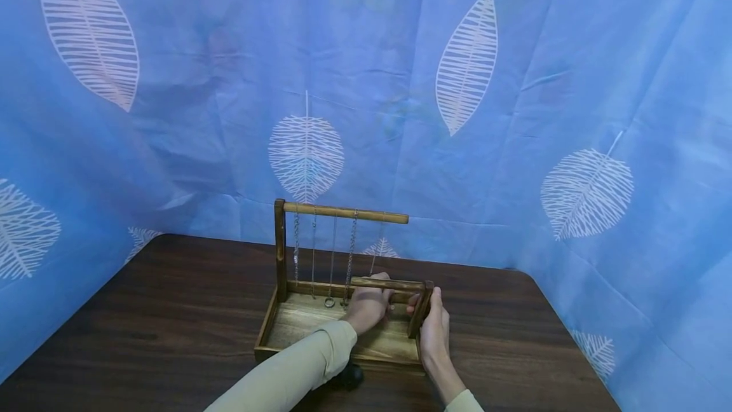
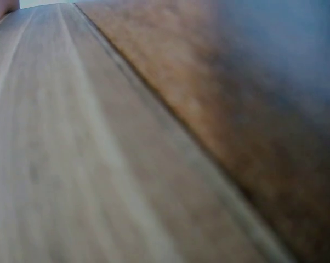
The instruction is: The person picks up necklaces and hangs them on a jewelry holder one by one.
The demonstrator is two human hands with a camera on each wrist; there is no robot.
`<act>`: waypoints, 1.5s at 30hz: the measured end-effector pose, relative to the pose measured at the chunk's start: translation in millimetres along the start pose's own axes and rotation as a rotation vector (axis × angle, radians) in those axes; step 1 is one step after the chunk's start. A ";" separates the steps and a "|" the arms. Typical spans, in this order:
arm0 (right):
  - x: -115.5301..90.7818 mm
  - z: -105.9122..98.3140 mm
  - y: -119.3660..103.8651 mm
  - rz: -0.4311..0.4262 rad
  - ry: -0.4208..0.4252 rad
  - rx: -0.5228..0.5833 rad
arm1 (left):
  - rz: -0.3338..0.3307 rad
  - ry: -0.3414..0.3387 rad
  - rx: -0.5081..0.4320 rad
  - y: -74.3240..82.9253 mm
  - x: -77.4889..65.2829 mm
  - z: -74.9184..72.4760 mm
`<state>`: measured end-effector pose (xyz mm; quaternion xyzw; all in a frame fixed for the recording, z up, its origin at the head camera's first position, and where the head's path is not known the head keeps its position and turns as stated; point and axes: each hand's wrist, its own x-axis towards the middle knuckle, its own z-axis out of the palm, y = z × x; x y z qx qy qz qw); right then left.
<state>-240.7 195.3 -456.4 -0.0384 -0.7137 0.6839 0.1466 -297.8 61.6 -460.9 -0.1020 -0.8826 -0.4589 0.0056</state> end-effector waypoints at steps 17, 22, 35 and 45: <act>-2.9 0.0 1.6 -0.039 0.003 0.021 | 0.105 -0.031 0.065 0.0 -9.5 -10.0; -2.7 -0.9 2.5 -0.039 -0.005 0.003 | 0.235 -0.101 0.008 -0.9 -21.9 -21.4; -2.1 -1.1 2.4 -0.027 0.008 -0.034 | 0.387 -0.219 -0.143 3.3 -45.6 -46.3; -1.4 -1.0 3.3 -0.031 0.012 -0.018 | 0.344 -0.251 -0.316 20.1 -60.2 -69.3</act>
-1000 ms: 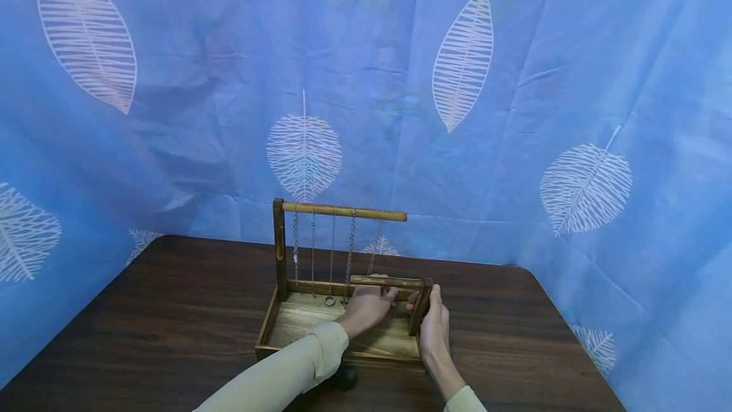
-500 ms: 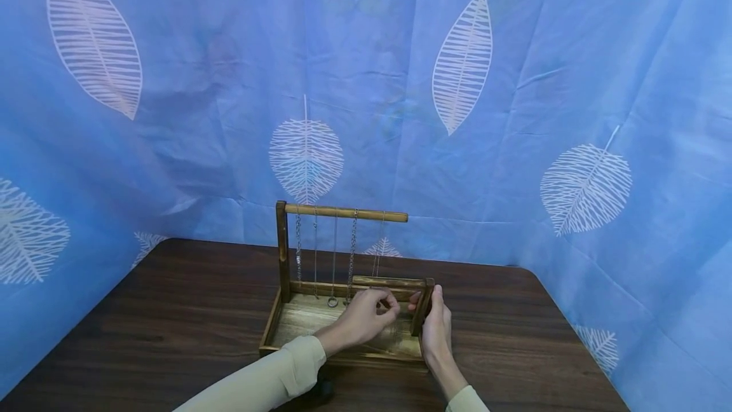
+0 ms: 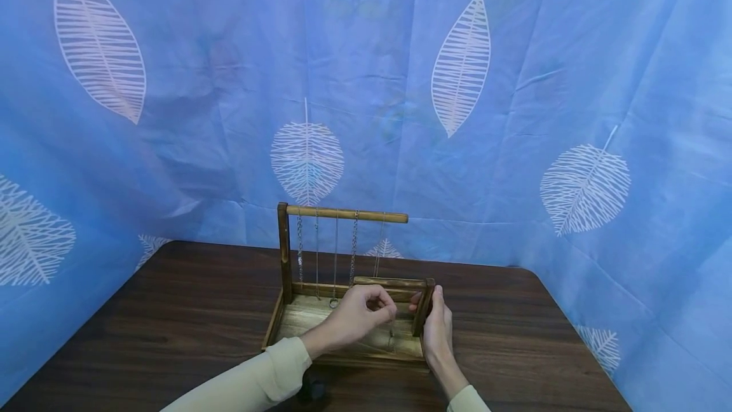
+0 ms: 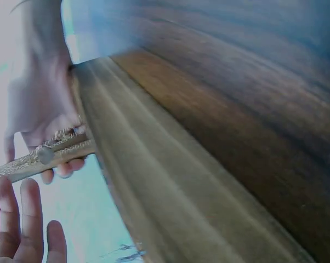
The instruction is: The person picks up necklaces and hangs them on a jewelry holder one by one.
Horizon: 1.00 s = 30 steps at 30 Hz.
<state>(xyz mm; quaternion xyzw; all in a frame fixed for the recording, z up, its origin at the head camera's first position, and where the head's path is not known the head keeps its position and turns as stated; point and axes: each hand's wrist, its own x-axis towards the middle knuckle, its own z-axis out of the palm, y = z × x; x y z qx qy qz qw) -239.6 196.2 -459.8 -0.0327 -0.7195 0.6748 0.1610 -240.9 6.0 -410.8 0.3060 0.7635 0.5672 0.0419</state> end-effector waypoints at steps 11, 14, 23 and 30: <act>0.7 0.8 1.4 -0.016 0.004 0.007 | -0.017 0.009 -0.123 25.0 0.1 -11.6; 0.0 1.3 1.2 -0.002 0.006 0.003 | -0.044 -0.001 -0.183 33.4 -0.7 -16.7; -1.0 0.6 -0.5 -0.003 -0.013 0.018 | -0.058 -0.082 -0.288 45.2 -0.5 -39.6; 0.1 -0.2 1.7 -0.016 -0.011 0.034 | -0.052 -0.113 -0.094 56.2 -6.1 -66.4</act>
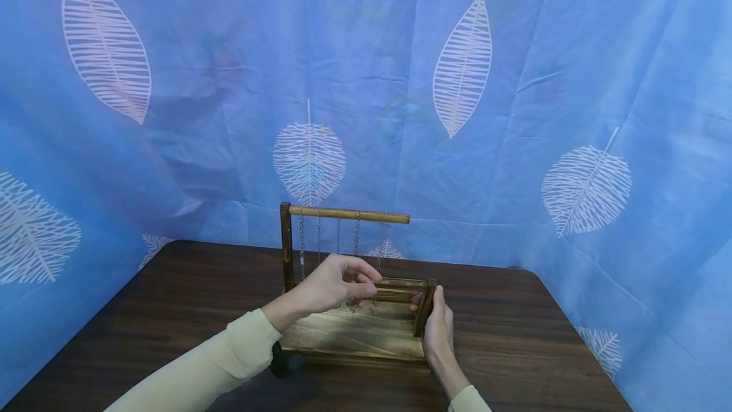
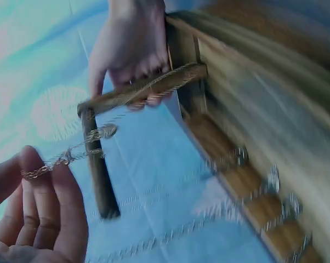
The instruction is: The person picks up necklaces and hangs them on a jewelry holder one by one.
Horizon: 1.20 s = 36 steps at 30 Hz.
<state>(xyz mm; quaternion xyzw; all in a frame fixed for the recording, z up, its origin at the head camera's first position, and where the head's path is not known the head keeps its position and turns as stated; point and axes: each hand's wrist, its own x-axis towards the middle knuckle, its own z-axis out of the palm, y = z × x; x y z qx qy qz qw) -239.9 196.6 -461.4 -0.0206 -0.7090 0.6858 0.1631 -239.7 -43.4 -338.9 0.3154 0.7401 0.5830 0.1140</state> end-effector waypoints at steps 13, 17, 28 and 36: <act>-0.7 -1.0 -0.4 0.003 -0.012 -0.003 | -0.002 0.117 0.264 15.0 -15.6 -39.7; 0.2 -0.2 -0.1 0.007 -0.006 -0.006 | -0.046 0.150 0.121 18.2 -16.9 -45.6; 1.0 0.9 1.2 0.015 0.004 -0.013 | -0.054 0.210 -0.085 30.3 -14.9 -55.0; 0.8 1.1 0.1 0.013 0.007 -0.004 | -0.035 0.205 -0.113 36.4 -10.5 -58.5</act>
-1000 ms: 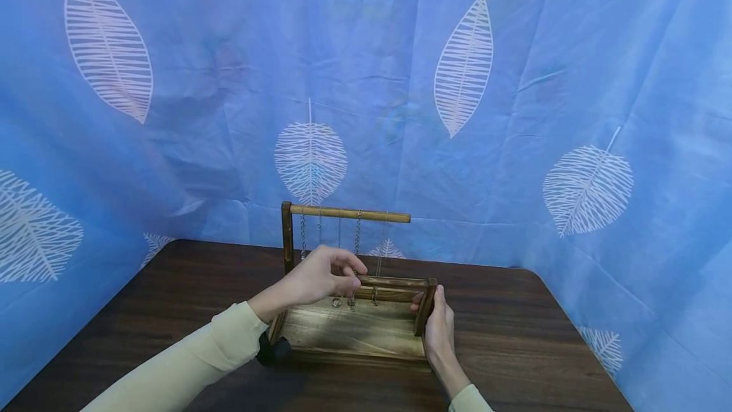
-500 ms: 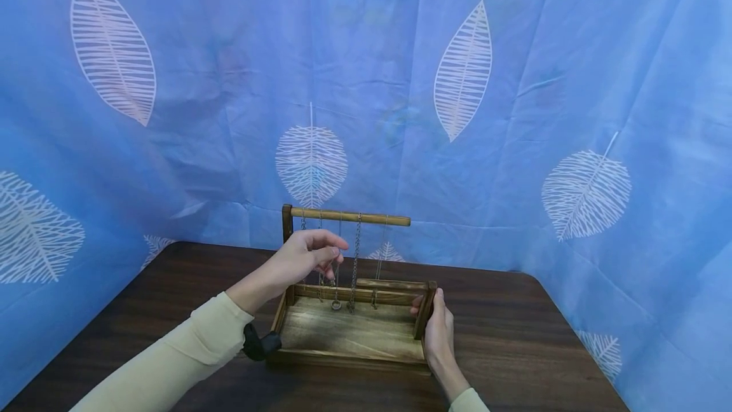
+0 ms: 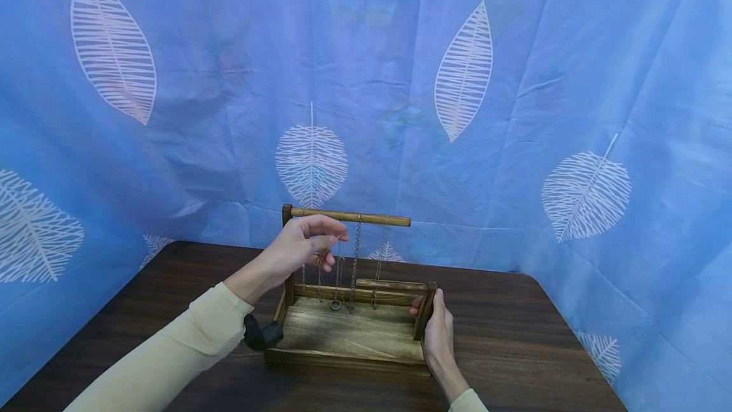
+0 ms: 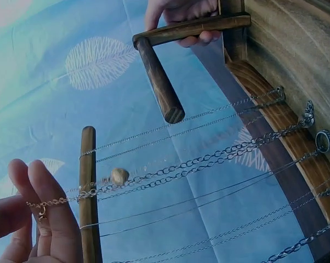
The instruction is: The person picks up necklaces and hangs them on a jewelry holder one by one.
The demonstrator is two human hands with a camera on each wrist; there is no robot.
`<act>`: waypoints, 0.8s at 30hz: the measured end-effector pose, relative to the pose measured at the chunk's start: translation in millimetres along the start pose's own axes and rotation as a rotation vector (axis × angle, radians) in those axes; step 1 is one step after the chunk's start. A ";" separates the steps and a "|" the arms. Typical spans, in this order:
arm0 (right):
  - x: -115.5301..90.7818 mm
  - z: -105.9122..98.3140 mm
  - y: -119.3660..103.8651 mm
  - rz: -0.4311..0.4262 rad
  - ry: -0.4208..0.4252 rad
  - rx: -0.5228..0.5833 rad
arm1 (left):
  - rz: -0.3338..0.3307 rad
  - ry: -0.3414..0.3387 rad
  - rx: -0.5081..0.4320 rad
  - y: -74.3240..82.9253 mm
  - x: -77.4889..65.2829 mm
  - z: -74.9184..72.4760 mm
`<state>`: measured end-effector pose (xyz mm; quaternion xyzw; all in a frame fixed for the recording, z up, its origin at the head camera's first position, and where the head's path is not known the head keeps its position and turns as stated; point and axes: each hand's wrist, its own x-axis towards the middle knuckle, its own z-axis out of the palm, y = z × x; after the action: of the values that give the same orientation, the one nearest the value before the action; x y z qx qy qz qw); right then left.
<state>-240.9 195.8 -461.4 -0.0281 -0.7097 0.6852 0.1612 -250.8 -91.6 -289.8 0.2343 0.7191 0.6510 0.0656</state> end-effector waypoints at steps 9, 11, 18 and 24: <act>-2.4 -0.3 -2.8 -0.009 -0.005 0.004 | 0.024 0.008 0.034 0.1 7.1 -1.9; -2.8 -0.6 -3.1 -0.010 -0.004 0.000 | 0.028 0.008 0.046 -0.6 10.8 -1.6; -3.0 -1.0 -2.3 -0.011 -0.007 -0.020 | 0.022 0.003 0.055 -2.1 27.5 5.5; -1.7 -0.2 -2.9 0.014 -0.001 -0.022 | 0.026 -0.032 0.051 -1.0 40.0 18.8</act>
<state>-238.8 195.3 -458.8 -0.0344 -0.7172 0.6785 0.1555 -278.8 -57.7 -285.0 0.2557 0.7313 0.6293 0.0626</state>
